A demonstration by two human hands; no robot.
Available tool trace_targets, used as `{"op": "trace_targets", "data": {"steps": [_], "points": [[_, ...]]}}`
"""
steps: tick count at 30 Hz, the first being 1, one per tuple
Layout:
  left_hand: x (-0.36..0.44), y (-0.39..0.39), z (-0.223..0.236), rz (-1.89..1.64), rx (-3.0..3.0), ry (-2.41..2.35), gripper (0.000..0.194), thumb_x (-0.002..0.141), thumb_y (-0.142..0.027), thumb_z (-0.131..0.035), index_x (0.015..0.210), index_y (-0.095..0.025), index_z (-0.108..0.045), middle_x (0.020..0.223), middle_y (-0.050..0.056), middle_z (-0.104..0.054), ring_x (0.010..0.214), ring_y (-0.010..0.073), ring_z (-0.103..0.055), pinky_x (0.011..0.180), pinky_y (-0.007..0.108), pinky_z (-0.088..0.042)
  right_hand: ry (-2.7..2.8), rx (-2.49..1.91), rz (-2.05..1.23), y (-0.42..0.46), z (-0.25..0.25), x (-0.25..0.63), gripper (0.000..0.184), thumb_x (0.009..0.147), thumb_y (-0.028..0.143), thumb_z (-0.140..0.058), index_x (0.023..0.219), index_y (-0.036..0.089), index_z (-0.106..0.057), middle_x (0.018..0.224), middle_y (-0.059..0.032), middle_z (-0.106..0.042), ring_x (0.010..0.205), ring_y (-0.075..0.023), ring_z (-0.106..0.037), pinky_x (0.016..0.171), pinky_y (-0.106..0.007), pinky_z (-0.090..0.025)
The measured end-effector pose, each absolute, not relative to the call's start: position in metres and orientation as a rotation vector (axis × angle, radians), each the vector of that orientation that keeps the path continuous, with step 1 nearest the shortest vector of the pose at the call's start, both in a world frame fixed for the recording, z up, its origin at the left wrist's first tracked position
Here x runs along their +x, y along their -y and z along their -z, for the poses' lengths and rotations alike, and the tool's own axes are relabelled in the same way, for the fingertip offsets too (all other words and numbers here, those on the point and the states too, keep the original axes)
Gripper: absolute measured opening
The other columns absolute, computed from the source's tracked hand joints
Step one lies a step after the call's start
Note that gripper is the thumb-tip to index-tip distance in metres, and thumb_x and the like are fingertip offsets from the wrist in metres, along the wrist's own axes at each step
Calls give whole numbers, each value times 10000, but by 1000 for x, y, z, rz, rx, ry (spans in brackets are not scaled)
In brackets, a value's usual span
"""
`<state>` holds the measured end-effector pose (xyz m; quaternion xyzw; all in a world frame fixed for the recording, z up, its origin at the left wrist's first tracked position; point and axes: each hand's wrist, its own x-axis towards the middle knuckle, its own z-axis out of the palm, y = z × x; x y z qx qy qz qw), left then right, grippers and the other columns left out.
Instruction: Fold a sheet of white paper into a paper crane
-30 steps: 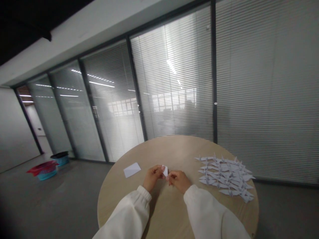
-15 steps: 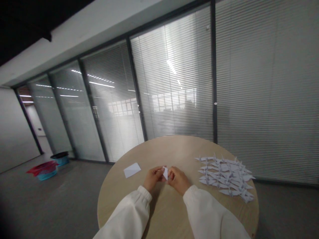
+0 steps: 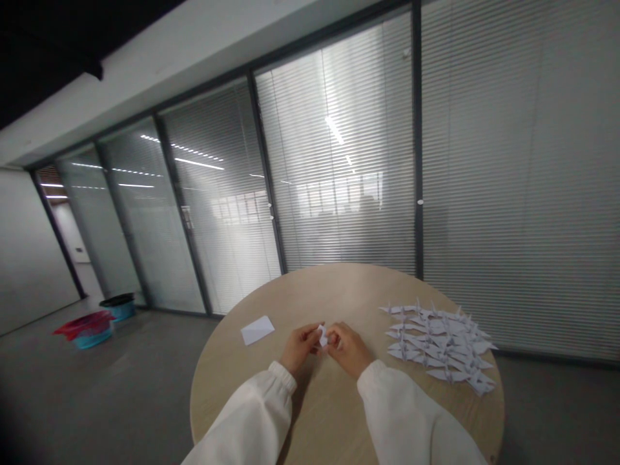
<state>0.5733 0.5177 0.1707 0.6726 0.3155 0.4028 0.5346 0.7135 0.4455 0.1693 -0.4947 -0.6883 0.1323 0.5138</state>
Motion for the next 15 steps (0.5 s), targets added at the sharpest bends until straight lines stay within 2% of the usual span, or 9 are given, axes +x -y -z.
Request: {"op": "trace_targets", "data": {"steps": [2, 6, 15], "points": [[573, -516, -172, -930, 1612, -733, 635, 608, -522, -632, 1046, -63, -606, 680, 61, -621, 545, 122, -546, 482, 241, -461, 1670, -1181, -313, -445, -172, 714, 83, 737, 251, -558, 782, 200, -606, 773, -8, -536, 705, -128, -532, 589, -219, -426], [573, -512, -177, -886, 1624, -704, 645, 641, -561, -583, 1046, -60, -605, 712, 74, -618, 596, 136, -553, 474, 228, -448, 1641, -1197, -281, -443, -177, 716, 182, 794, 314, -507, 730, 197, -630, 761, -24, -536, 724, -136, -541, 605, -229, -440], [572, -512, -174, -788, 1738, -595, 533, 642, -481, -636, 994, -82, -639, 634, 57, -616, 520, 109, -511, 446, 190, -367, 1575, -1215, -236, -440, -182, 717, 231, 823, 361, -461, 759, 195, -608, 776, -36, -571, 730, -146, -548, 618, -240, -442]]}}
